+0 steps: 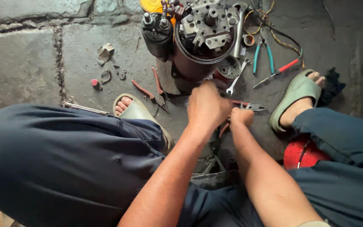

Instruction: The person disassembles and repairs a vehicle starter motor by hand and using pliers, removing and reinstalling small metal components and wires.

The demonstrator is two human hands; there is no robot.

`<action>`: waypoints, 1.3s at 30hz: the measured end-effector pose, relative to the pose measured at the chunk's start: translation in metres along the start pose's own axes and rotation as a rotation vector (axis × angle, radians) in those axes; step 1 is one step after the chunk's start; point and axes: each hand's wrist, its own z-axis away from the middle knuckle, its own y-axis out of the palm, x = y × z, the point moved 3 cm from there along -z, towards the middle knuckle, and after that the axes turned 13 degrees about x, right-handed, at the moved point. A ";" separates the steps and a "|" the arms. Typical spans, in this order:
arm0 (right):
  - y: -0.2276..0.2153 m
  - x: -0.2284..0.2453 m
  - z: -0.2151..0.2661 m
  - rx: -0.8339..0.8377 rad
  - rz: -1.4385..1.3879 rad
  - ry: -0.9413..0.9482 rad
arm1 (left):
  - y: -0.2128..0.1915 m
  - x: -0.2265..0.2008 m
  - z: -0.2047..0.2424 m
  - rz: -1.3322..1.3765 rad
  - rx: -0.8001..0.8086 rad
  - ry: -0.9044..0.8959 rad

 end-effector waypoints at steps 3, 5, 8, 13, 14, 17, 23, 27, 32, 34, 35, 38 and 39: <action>-0.001 -0.010 -0.016 -0.028 0.086 0.002 | 0.011 0.007 0.000 -0.118 -0.009 0.015; 0.004 -0.015 -0.021 0.083 -0.019 0.030 | 0.018 0.012 -0.003 -0.189 -0.019 0.041; 0.005 -0.001 -0.025 0.137 -0.008 0.077 | 0.030 0.016 -0.006 -0.244 0.019 0.047; -0.005 0.041 0.016 0.219 -0.036 0.186 | 0.043 0.025 -0.008 -0.313 0.153 0.034; -0.011 0.047 0.022 0.241 -0.042 0.210 | 0.044 0.026 -0.009 -0.337 0.197 0.034; -0.012 0.050 0.034 0.241 -0.110 0.228 | 0.046 0.032 -0.012 -0.358 0.197 0.007; 0.010 0.046 0.026 0.202 -0.615 0.090 | 0.058 0.046 -0.028 -0.251 0.122 0.115; -0.016 0.085 0.038 0.161 -1.062 -0.143 | 0.053 0.039 -0.042 -0.050 0.061 0.120; -0.154 0.183 0.124 0.226 -1.139 -0.443 | 0.024 0.006 -0.024 0.521 0.042 0.054; -0.213 0.203 0.172 0.365 -1.060 -0.577 | 0.015 -0.011 -0.017 0.721 0.058 0.091; -0.239 0.205 0.198 0.419 -0.995 -0.678 | 0.009 -0.019 -0.016 0.820 0.063 0.116; -0.282 0.193 0.253 0.787 -0.930 -0.619 | -0.001 -0.033 0.000 1.177 0.180 0.112; -0.286 0.183 0.262 0.904 -0.890 -0.495 | -0.004 -0.036 0.007 1.231 0.226 0.164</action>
